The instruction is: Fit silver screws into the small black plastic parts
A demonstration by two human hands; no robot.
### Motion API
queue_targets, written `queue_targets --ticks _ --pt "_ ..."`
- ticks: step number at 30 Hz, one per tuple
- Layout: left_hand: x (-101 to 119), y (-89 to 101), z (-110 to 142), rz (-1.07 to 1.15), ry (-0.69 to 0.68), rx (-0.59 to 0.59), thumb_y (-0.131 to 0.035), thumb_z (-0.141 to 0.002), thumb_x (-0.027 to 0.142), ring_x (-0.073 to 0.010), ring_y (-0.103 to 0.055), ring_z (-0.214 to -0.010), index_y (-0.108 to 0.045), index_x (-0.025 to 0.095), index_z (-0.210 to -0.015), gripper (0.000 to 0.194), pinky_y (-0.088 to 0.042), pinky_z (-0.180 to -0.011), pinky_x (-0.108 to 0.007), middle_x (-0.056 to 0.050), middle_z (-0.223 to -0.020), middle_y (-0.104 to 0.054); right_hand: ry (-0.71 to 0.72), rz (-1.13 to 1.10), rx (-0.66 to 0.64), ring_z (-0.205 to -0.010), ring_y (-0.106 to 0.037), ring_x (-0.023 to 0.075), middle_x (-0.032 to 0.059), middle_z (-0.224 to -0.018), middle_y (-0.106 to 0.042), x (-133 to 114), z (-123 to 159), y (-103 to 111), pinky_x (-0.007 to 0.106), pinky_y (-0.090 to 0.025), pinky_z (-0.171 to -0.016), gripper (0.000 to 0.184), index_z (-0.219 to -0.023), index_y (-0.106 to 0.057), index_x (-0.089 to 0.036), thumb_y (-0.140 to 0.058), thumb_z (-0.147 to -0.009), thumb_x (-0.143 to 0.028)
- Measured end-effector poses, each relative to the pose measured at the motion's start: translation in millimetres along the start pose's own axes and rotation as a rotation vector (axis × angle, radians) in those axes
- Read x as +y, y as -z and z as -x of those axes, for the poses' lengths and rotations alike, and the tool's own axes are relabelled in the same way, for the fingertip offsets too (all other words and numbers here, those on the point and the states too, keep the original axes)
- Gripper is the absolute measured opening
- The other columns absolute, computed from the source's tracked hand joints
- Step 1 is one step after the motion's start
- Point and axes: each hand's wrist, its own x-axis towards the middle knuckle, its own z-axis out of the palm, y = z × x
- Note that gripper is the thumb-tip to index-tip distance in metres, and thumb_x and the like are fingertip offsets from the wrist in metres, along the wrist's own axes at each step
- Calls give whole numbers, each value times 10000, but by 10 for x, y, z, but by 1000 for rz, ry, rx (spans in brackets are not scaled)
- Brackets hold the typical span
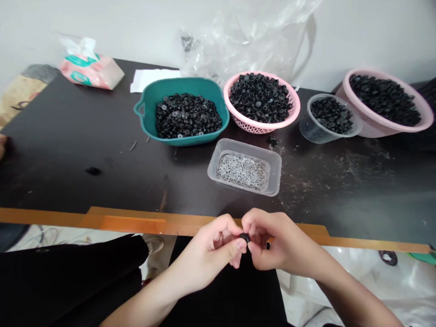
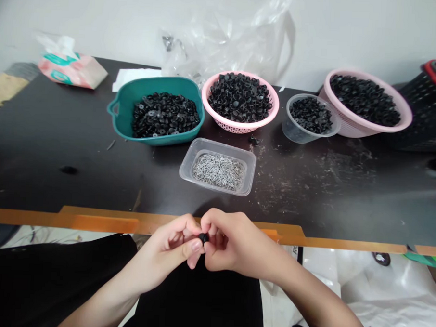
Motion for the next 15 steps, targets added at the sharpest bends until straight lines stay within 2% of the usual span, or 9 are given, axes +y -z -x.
queue_targets --ticks 7,9,13,15 --pt "-130 3 -53 -141 26 106 -558 -969 399 -98 -518 -650 -467 159 -900 265 -431 -682 -252 28 -699 -537 -81 58 49 -585 -503 44 -73 -690 -541 112 -18 -58 138 -384 -549 208 -901 -506 -200 -539 -757 -54" --pt "-159 28 -52 -295 -8 118 -526 -981 380 -110 -513 -676 -484 164 -929 226 -431 -677 -259 20 -741 -525 -117 28 52 -594 -525 51 -73 -690 -559 133 -28 -68 144 -403 -564 228 -912 -494 -202 -537 -748 -50" --pt "-186 81 -30 -748 -143 125 -457 -1003 223 -121 -539 -755 -528 178 -1023 86 -434 -705 -262 -7 -867 -570 -263 -158 -21 -524 -567 81 -85 -631 -583 212 -65 -98 179 -459 -551 245 -985 -440 -216 -490 -789 -79" --pt "-183 89 -21 -854 -232 110 -426 -1009 171 -131 -581 -861 -520 188 -1091 126 -460 -787 -276 -29 -986 -606 -318 -147 -51 -515 -583 98 -63 -612 -595 255 -77 -114 194 -463 -539 178 -909 -462 -198 -453 -781 -75"
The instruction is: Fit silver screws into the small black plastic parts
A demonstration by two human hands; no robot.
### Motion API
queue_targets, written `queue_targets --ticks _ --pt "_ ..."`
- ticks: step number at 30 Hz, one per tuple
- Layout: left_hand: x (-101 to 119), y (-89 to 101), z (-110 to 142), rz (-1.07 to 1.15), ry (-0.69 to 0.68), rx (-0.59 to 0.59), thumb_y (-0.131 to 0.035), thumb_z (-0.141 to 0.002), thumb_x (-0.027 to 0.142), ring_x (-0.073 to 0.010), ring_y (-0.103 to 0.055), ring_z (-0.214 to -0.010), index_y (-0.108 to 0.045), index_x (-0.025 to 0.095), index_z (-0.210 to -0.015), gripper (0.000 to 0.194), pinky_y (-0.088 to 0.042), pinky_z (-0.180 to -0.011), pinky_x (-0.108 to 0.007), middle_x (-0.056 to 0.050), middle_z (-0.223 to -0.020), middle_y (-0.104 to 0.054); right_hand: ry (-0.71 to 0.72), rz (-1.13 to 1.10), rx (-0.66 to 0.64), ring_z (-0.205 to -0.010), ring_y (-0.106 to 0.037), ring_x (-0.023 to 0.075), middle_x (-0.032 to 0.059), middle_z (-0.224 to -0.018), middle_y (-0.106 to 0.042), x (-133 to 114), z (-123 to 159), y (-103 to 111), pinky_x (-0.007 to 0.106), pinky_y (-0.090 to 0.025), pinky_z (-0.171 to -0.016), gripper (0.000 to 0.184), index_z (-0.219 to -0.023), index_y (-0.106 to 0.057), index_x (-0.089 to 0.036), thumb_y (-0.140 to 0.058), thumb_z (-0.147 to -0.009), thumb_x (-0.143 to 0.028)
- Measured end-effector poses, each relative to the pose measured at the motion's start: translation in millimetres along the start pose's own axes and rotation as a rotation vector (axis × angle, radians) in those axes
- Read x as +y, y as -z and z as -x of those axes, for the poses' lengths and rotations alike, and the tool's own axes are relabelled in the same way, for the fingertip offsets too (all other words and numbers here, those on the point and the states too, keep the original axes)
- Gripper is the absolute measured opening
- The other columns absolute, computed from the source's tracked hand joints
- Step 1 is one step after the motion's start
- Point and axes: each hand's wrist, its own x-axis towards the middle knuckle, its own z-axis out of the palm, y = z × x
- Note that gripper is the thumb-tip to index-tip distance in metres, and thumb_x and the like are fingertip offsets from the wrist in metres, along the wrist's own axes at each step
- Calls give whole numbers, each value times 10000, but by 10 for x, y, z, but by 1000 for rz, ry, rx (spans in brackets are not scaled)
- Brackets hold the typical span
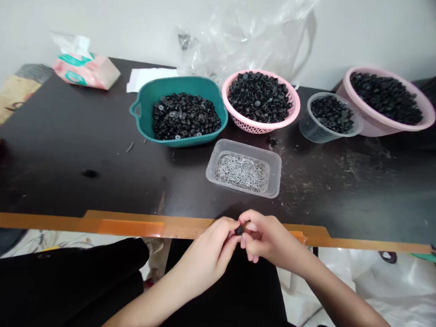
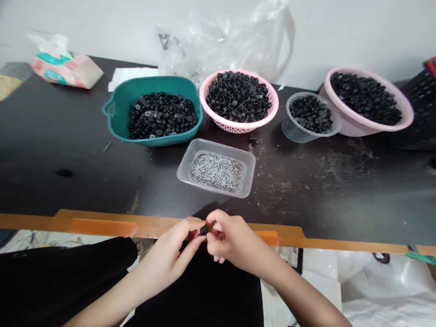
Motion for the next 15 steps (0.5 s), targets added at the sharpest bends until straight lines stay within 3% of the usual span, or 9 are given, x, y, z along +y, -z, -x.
queue_targets --ticks 2,4,10,15 --pt "19 12 -1 -51 -65 2 -419 -1011 157 -149 -591 -954 -517 191 -1124 153 -467 -857 -300 -46 -1064 -614 2 85 -18 -536 -584 102 -34 -594 -599 27 -2 0 194 -439 -544 131 -768 -477 -177 -439 -747 -53" --pt "51 31 -8 -64 -71 -12 -434 -1008 174 -154 -593 -917 -532 183 -1078 121 -472 -832 -302 -42 -1005 -620 47 149 -30 -558 -566 96 -19 -588 -594 35 23 10 194 -412 -557 135 -696 -484 -165 -445 -754 -50" --pt "78 82 -23 57 65 -32 -469 -1002 232 -135 -584 -772 -550 187 -1007 92 -476 -745 -275 -9 -866 -609 135 191 56 -599 -530 81 -17 -690 -565 -14 98 51 190 -393 -566 89 -816 -545 -162 -501 -893 -170" --pt "-1 64 -14 -33 6 -49 -431 -1016 206 -139 -584 -806 -533 188 -1062 114 -462 -741 -281 -19 -916 -609 100 159 15 -586 -534 76 -22 -696 -541 -9 57 42 181 -403 -546 88 -794 -517 -164 -516 -882 -172"
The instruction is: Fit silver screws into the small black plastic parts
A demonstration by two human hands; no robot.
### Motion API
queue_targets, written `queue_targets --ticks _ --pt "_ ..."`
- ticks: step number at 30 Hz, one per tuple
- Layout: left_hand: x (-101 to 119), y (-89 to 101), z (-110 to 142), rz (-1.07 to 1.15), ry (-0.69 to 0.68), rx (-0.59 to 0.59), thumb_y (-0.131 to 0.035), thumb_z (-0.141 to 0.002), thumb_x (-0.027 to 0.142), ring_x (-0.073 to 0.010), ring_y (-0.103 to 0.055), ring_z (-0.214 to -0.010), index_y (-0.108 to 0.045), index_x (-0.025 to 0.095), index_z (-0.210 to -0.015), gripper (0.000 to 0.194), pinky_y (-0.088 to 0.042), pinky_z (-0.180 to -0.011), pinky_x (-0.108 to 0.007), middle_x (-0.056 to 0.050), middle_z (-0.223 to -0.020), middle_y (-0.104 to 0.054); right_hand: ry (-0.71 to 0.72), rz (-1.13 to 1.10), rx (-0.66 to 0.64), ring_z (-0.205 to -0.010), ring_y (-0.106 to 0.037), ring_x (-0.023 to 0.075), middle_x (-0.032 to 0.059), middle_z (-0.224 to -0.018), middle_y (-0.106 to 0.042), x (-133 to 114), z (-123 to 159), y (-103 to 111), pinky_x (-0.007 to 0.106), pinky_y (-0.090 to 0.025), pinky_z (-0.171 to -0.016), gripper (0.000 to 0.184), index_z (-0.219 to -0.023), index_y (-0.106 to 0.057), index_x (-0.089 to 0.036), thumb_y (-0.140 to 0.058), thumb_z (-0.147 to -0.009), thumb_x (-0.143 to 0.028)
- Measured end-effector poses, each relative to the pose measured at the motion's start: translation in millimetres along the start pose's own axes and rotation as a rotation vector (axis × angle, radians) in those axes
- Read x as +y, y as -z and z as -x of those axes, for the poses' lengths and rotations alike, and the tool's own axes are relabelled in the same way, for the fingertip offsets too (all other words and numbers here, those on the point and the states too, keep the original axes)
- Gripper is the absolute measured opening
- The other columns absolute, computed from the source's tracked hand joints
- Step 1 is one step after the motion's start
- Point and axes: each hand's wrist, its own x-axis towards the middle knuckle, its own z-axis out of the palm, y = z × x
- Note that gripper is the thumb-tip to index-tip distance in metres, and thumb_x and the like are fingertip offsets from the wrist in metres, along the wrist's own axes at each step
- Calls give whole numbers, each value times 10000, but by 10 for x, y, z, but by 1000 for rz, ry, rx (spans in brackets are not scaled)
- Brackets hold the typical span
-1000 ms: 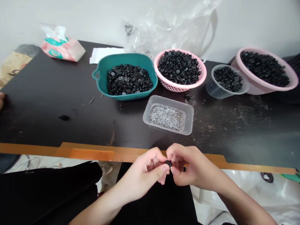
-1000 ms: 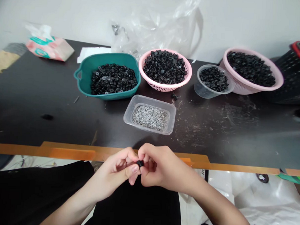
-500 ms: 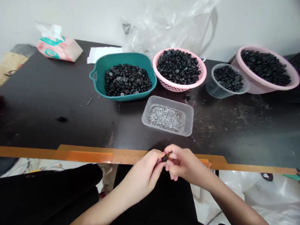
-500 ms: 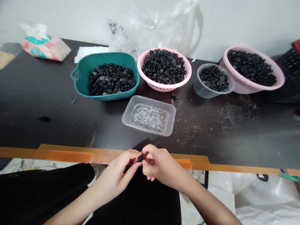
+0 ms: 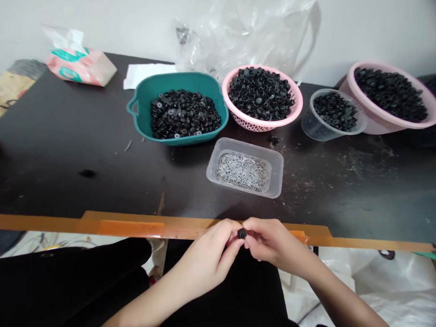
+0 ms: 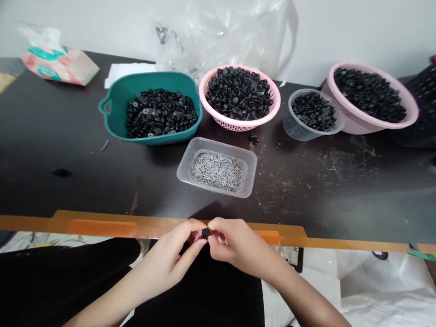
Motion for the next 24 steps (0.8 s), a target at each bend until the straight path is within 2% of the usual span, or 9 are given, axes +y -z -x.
queue_targets --ticks 3,6,10,15,17,20,24 --pt "-47 -23 11 -69 -87 17 -435 -1006 168 -151 -598 -846 -523 189 -1058 104 -472 -766 -293 -25 -948 -620 -54 -164 -84 -531 -553 79 -35 -643 -540 42 -29 -22 177 -431 -517 93 -797 -495 -169 -483 -889 -175" --pt "-76 -49 26 -151 -137 28 -428 -1010 170 -171 -605 -871 -513 186 -1056 98 -482 -774 -312 -33 -961 -629 -76 -250 -131 -460 -533 74 -59 -535 -514 87 -46 -53 166 -400 -480 110 -762 -480 -171 -456 -864 -138" --pt "-71 -59 53 -192 -147 20 -405 -1021 175 -181 -612 -875 -505 179 -1106 131 -496 -779 -329 -40 -980 -639 -100 -182 -69 -413 -481 61 -68 -526 -464 106 -48 -124 163 -296 -419 146 -684 -406 -182 -478 -806 -142" --pt "-68 -92 128 -173 -100 -63 -373 -1033 188 -175 -617 -869 -526 172 -1073 160 -505 -777 -322 -43 -972 -639 17 28 78 -514 -332 63 -51 -548 -383 142 4 -260 201 -231 -488 165 -626 -339 -183 -462 -720 -124" --pt "-111 -158 168 -261 -133 -67 -344 -1044 202 -183 -613 -850 -546 161 -1057 207 -508 -756 -329 -56 -967 -637 -1 63 71 -537 -312 71 -45 -566 -382 202 41 -317 213 -223 -507 156 -636 -340 -182 -453 -726 -125" --pt "-214 -277 209 -506 -279 11 -321 -1043 195 -193 -577 -763 -569 129 -1028 257 -491 -688 -337 -81 -926 -624 -49 42 36 -552 -319 77 -40 -571 -384 312 84 -385 219 -221 -517 154 -633 -349 -177 -450 -731 -115" --pt "-309 -339 189 -751 -411 29 -336 -1006 151 -203 -504 -675 -580 102 -1055 254 -416 -639 -353 -61 -801 -571 -97 -23 25 -525 -336 69 -43 -538 -393 366 99 -415 209 -225 -495 156 -590 -377 -167 -463 -695 -91"
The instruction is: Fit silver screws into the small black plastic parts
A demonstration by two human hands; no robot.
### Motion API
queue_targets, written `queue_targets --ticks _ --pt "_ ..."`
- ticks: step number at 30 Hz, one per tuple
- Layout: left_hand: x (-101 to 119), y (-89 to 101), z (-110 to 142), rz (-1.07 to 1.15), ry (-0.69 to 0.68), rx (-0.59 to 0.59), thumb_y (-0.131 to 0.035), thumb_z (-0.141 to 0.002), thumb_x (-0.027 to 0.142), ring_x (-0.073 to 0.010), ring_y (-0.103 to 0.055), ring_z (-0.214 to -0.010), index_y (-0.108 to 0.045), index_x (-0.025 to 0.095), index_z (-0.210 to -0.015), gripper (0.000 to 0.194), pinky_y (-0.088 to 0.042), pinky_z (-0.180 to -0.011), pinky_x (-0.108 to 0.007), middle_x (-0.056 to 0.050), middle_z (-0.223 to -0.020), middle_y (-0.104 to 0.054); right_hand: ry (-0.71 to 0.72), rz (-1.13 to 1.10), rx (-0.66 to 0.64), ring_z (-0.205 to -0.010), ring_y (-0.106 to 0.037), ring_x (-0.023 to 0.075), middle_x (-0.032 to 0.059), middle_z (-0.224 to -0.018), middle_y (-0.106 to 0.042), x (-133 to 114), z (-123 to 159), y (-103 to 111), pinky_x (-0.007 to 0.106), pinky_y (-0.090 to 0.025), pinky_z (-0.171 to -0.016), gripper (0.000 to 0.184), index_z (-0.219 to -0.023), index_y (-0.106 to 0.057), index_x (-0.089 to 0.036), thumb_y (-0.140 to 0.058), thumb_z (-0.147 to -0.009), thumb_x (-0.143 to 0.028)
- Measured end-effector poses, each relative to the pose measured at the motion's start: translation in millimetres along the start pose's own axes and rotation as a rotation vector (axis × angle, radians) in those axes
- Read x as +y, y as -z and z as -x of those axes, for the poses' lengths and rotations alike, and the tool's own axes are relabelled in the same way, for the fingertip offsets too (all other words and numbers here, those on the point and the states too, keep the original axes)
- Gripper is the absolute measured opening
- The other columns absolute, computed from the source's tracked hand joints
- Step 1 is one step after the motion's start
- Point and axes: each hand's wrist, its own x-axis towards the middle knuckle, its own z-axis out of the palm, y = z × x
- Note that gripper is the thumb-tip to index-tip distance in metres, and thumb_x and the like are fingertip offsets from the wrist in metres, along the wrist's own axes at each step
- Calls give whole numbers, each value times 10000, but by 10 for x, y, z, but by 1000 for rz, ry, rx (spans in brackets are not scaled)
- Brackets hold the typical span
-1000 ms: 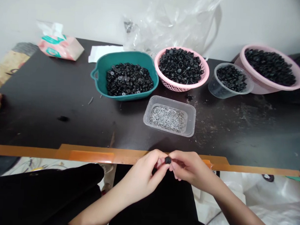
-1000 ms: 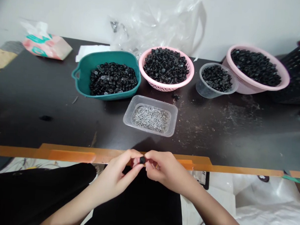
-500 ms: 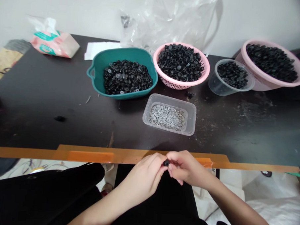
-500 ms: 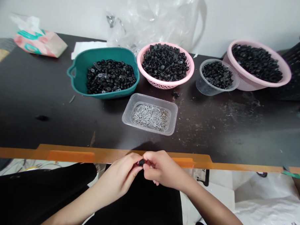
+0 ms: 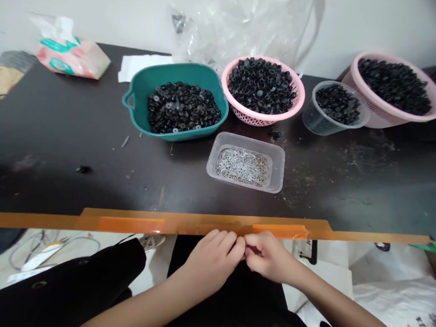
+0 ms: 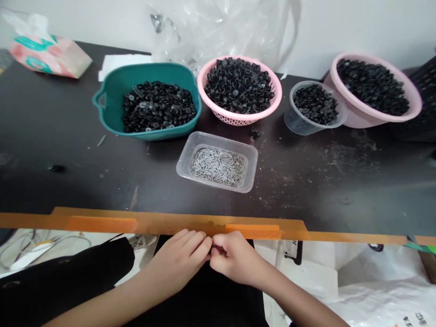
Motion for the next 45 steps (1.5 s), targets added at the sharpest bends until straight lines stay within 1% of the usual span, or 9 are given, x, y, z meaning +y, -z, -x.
queue_targets --ticks 6,13,18,22,26,28,34,41,45 --pt "-5 -36 -54 49 5 65 -316 -1046 283 -208 -492 -700 -585 131 -922 333 -391 -698 -366 -51 -785 -566 -153 -177 -75 -371 -446 76 -54 -462 -467 -14 34 15 175 -274 -379 138 -599 -474 -169 -436 -700 -84" --pt "103 -81 -79 283 135 82 -303 -1054 318 -187 -517 -676 -536 153 -832 362 -452 -655 -338 -44 -773 -571 -104 -297 -104 -354 -456 60 -68 -404 -453 14 96 75 143 -304 -393 167 -592 -483 -158 -437 -716 -56" --pt "116 -27 -75 343 148 36 -314 -1052 282 -188 -544 -702 -530 149 -879 307 -501 -681 -342 -46 -811 -590 -166 -417 -209 -355 -457 56 -63 -452 -501 -6 85 139 143 -312 -389 139 -666 -488 -160 -408 -728 -65" --pt "141 -41 -22 259 120 -161 -393 -1028 251 -222 -587 -745 -561 131 -917 235 -533 -716 -383 -69 -854 -614 -271 -338 -300 -376 -469 63 -45 -561 -567 86 63 109 157 -326 -366 129 -749 -532 -158 -417 -732 -102" --pt "205 -234 108 242 132 -626 -450 -1011 267 -292 -656 -867 -614 90 -1030 242 -546 -785 -436 -128 -958 -660 -320 -195 -373 -464 -441 51 -34 -563 -538 378 76 -139 149 -322 -431 95 -681 -534 -146 -471 -748 -124" --pt "229 -405 206 285 145 -756 -503 -997 309 -290 -683 -839 -636 85 -1053 267 -553 -759 -401 -125 -935 -687 -400 -202 -458 -454 -419 61 -36 -530 -500 557 82 -320 161 -310 -418 107 -644 -514 -152 -459 -730 -120" --pt "187 -801 448 422 130 -837 -460 -1006 319 -284 -713 -875 -644 93 -1163 331 -544 -770 -350 -128 -1001 -722 -537 -170 -496 -376 -370 81 -34 -463 -434 837 65 -667 207 -263 -386 172 -560 -460 -175 -421 -724 -137" --pt "169 -868 511 532 175 -898 -533 -962 370 -324 -703 -950 -635 91 -1227 398 -531 -828 -374 -157 -1059 -713 -530 -82 -407 -501 -442 96 -27 -558 -512 894 86 -790 226 -289 -485 72 -679 -603 -154 -539 -709 -171" --pt "179 -833 498 578 240 -934 -502 -966 313 -281 -697 -959 -646 119 -1183 325 -515 -854 -334 -121 -1050 -713 -550 -123 -390 -497 -438 92 -31 -533 -490 981 77 -851 222 -294 -493 103 -646 -579 -148 -503 -713 -131"
